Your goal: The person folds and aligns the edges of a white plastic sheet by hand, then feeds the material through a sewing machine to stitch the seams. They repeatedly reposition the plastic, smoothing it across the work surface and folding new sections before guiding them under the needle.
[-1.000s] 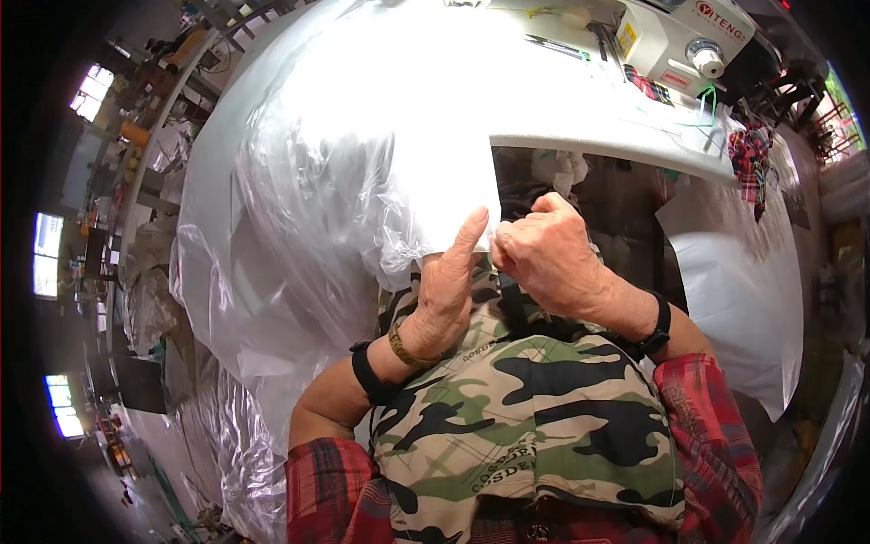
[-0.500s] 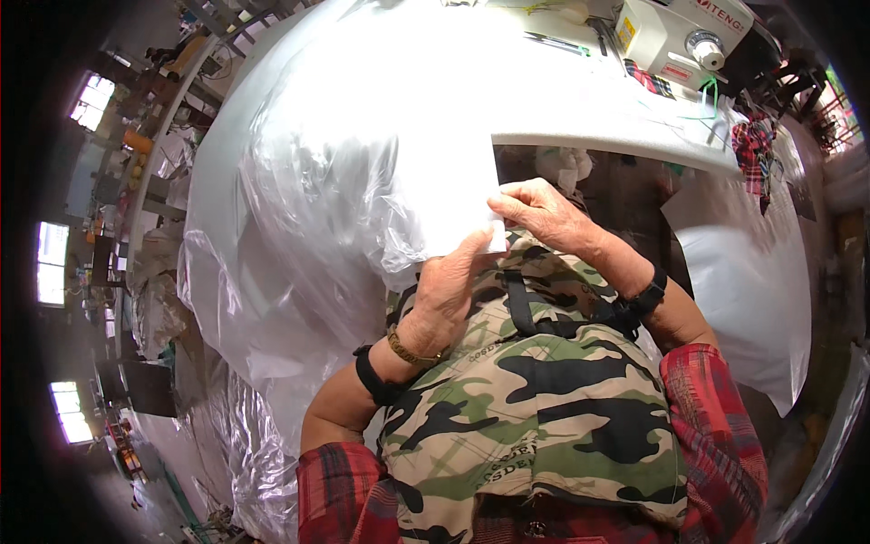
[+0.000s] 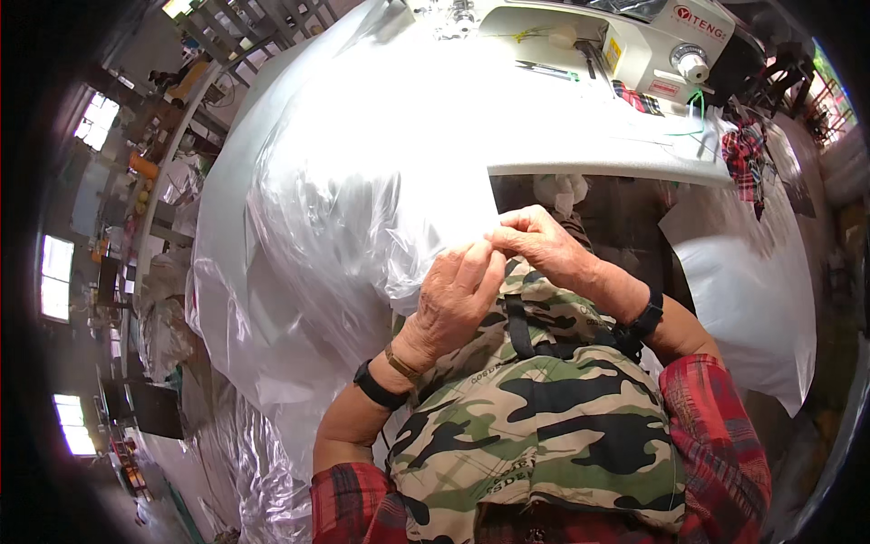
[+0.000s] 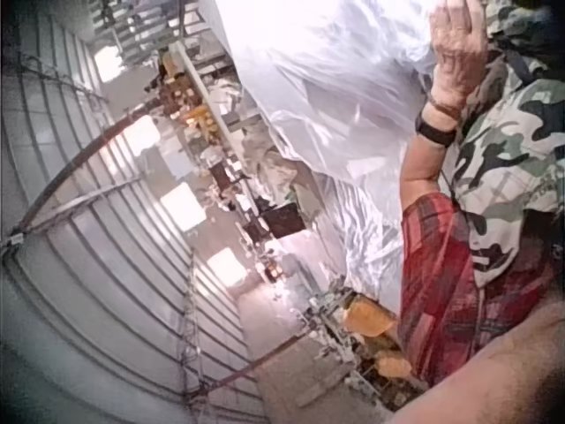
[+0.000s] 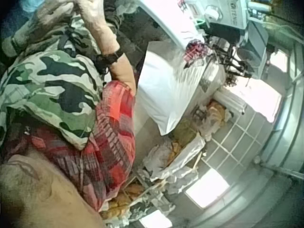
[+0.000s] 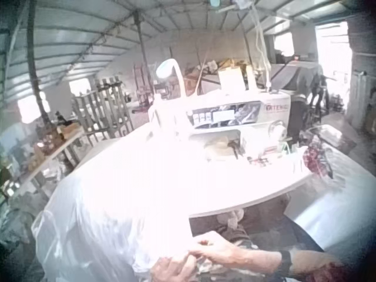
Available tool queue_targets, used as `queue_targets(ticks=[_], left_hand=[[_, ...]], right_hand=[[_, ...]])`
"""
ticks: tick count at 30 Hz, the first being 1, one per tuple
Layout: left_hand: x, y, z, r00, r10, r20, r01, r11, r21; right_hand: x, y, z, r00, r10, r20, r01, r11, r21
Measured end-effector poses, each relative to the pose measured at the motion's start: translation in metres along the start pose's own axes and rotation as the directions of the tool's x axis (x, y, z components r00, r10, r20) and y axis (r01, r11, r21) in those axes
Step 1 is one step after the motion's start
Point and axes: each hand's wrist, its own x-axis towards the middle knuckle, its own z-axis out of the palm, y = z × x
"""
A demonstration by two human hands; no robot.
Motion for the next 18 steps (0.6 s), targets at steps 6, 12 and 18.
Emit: queue_targets(ticks=[6,12,18], left_hand=[[0.009,-0.005,-0.013,0.981,-0.015,-0.193,0.013,1.000,-0.009],[0.032,0.006,-0.021,0.989,-0.094,-0.113,0.088,0.994,-0.058],[0.013,-0.017,-0.015,0.987,-0.131,0.091,0.136,0.989,-0.057]], right_hand=[[0.012,0.012,-0.001,0.995,-0.086,-0.056,0.098,0.957,0.272],[0.046,0.054,0.010,0.832,-0.521,0.192,0.553,0.751,-0.361],[0.047,0.022,0.001,0.879,0.031,0.477,0.398,0.504,-0.766]])
